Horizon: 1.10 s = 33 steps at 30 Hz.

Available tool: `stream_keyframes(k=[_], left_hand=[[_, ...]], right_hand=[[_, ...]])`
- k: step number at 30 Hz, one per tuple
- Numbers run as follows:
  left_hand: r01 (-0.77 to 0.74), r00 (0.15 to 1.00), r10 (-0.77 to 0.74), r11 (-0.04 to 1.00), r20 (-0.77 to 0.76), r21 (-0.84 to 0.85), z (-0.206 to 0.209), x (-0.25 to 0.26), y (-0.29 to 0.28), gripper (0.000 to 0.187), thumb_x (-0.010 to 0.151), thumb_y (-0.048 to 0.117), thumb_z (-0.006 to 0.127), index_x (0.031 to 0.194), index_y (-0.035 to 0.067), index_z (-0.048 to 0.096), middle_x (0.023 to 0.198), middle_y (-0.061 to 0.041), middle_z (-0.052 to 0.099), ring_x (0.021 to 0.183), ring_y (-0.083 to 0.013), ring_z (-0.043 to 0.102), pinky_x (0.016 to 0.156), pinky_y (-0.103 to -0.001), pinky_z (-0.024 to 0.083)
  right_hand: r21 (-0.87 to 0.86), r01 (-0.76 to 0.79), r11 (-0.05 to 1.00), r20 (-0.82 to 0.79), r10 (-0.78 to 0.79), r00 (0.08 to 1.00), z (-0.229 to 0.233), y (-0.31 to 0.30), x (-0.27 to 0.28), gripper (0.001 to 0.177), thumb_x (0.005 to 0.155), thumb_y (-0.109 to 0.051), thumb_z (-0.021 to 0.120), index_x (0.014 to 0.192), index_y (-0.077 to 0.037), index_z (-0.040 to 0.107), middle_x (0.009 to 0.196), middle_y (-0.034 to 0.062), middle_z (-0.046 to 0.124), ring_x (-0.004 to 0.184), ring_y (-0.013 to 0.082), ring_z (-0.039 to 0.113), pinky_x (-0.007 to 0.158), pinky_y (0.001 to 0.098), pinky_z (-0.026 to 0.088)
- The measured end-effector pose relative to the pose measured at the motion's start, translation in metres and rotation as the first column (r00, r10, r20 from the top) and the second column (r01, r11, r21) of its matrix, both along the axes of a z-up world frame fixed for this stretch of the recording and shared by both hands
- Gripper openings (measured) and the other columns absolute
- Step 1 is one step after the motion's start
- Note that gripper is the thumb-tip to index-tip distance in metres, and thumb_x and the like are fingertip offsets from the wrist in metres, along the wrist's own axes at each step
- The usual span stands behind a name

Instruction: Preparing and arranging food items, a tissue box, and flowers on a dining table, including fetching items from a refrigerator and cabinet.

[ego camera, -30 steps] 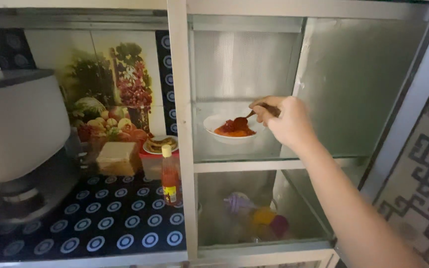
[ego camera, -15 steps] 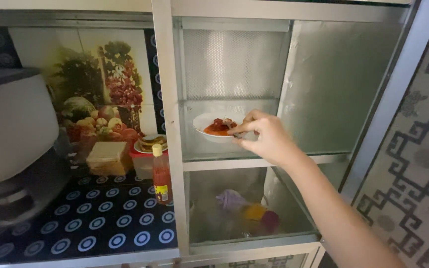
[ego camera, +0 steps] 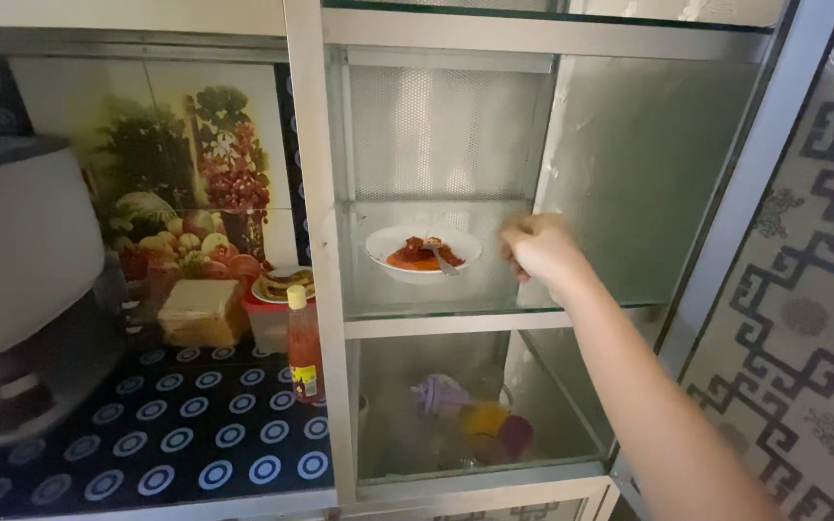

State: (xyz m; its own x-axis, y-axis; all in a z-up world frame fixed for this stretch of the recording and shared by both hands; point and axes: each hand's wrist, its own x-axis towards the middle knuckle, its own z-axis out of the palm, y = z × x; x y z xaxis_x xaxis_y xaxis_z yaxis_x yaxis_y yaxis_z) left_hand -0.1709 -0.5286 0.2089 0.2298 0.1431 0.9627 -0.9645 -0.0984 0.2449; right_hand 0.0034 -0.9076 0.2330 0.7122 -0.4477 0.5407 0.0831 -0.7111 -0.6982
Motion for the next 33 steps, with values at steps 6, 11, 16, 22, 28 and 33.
stream_keyframes(k=[6,11,16,22,28,33], left_hand=[[-0.013,0.999,0.012,1.0,0.036,0.006,0.001,0.011,-0.025,0.063,0.076,0.012,0.081,0.125,0.004,0.043,0.132,-0.017,0.05,0.126,-0.031,0.053,0.111,-0.046,0.048],[-0.037,0.998,0.036,0.999,0.054,0.013,-0.013,0.058,-0.049,0.063,0.076,0.012,0.082,0.125,0.004,0.043,0.133,-0.018,0.05,0.127,-0.0312,0.053,0.111,-0.046,0.048],[-0.013,0.994,-0.001,0.992,0.111,0.129,-0.034,0.115,-0.089,0.064,0.083,0.003,0.075,0.138,0.001,0.042,0.142,-0.022,0.05,0.133,-0.0389,0.052,0.112,-0.048,0.044],[0.176,0.923,-0.159,0.984,-0.349,0.016,-0.044,0.142,-0.119,0.061,0.085,0.002,0.067,0.142,-0.001,0.043,0.136,-0.022,0.05,0.128,-0.0377,0.055,0.104,-0.044,0.05],[0.274,0.786,-0.292,0.955,-0.545,-0.116,-0.052,0.138,-0.133,0.057,0.094,0.014,0.062,0.144,-0.001,0.041,0.145,-0.02,0.048,0.138,-0.0339,0.049,0.106,-0.043,0.049],[0.411,0.549,-0.552,0.832,-0.628,-0.372,-0.049,0.143,-0.146,0.059,0.101,0.037,0.046,0.15,0.004,0.039,0.152,-0.015,0.046,0.142,-0.0307,0.047,0.116,-0.044,0.038]], right_hand=[[0.543,-0.082,0.836,-0.246,0.251,0.936,0.006,0.025,0.003,0.034,0.1,-0.016,0.058,0.117,0.013,0.06,0.073,0.0183,0.067,0.051,0.0184,0.055,0.045,0.0326,0.046],[0.614,-0.13,0.778,-0.237,0.339,0.911,-0.005,0.022,0.02,0.034,0.1,-0.015,0.053,0.119,0.012,0.057,0.071,0.0162,0.065,0.048,0.0156,0.053,0.042,0.0288,0.044],[0.592,-0.102,0.8,-0.208,0.274,0.939,-0.009,0.018,0.036,0.029,0.097,-0.009,0.055,0.107,0.018,0.062,0.075,0.0201,0.067,0.05,0.0172,0.057,0.043,0.0308,0.046],[0.617,-0.128,0.777,-0.129,0.26,0.957,-0.011,0.008,0.031,0.021,0.094,-0.004,0.059,0.095,0.018,0.059,0.077,0.0226,0.067,0.051,0.0172,0.055,0.042,0.0303,0.043],[0.57,-0.081,0.818,-0.142,0.195,0.97,0.001,0.016,-0.021,0.02,0.093,-0.006,0.059,0.096,0.013,0.064,0.072,0.0143,0.063,0.049,0.0115,0.049,0.041,0.0286,0.039],[0.583,-0.19,0.79,-0.093,0.297,0.95,0.004,0.015,-0.061,0.02,0.091,-0.007,0.058,0.089,0.012,0.065,0.065,0.0098,0.057,0.046,0.0111,0.046,0.037,0.0273,0.034]])
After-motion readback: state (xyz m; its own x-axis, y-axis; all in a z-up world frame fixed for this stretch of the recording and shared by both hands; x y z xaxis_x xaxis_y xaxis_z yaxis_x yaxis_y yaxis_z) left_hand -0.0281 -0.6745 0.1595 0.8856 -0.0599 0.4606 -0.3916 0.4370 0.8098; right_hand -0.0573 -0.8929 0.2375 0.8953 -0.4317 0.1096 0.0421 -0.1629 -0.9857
